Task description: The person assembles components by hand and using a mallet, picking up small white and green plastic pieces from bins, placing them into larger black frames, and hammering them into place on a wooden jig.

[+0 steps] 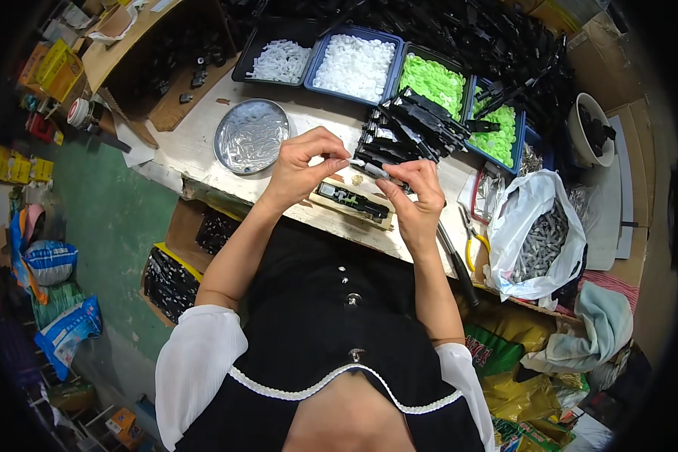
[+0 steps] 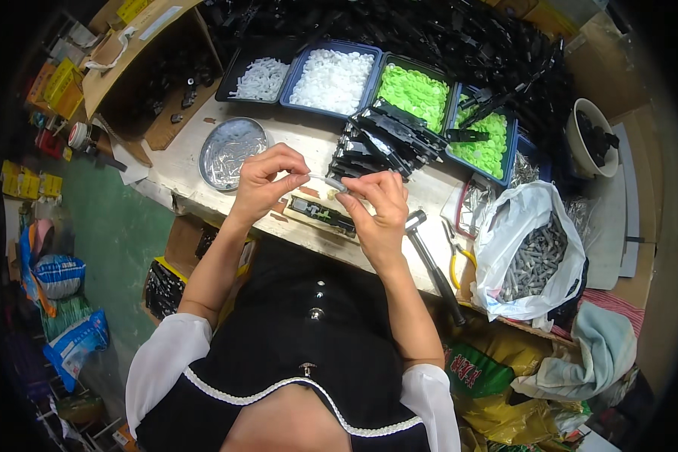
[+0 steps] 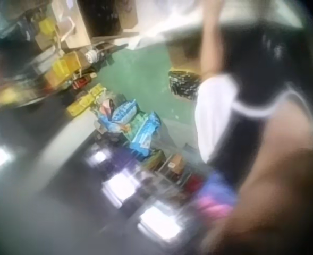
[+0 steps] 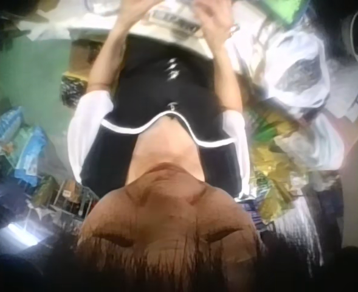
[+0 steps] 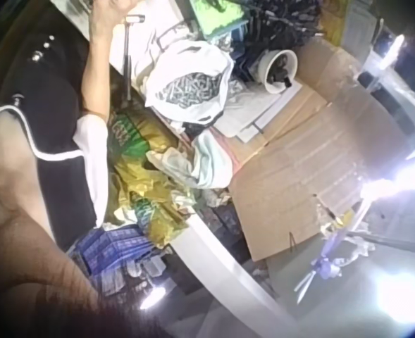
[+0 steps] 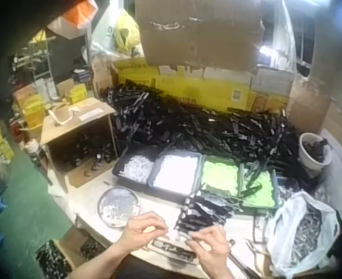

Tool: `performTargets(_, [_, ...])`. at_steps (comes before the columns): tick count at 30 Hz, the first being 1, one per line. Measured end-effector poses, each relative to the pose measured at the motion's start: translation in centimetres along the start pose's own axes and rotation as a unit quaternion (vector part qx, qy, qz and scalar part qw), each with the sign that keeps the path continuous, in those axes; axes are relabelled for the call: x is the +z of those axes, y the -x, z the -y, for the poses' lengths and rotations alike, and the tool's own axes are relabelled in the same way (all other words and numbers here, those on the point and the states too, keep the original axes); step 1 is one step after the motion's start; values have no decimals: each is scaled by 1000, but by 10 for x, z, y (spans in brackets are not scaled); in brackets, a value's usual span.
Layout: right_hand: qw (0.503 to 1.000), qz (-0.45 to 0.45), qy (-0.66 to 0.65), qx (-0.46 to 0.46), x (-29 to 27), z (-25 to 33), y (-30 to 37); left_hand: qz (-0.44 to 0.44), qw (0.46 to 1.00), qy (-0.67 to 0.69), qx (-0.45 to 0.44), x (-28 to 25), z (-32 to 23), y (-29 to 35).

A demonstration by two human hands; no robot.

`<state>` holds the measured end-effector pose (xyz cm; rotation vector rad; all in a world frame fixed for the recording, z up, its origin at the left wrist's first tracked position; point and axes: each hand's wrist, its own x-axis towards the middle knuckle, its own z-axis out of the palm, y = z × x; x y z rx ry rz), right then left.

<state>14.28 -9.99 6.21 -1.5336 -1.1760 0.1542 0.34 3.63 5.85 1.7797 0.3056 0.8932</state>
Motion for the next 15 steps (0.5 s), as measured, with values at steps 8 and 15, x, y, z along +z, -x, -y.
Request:
performTargets(8, [999, 14, -23, 23, 1, -4, 2, 17, 999, -10, 42, 2, 0, -1])
performTargets(15, [993, 83, -34, 77, -11, -9, 7, 73, 992, -55, 85, 2, -6, 0])
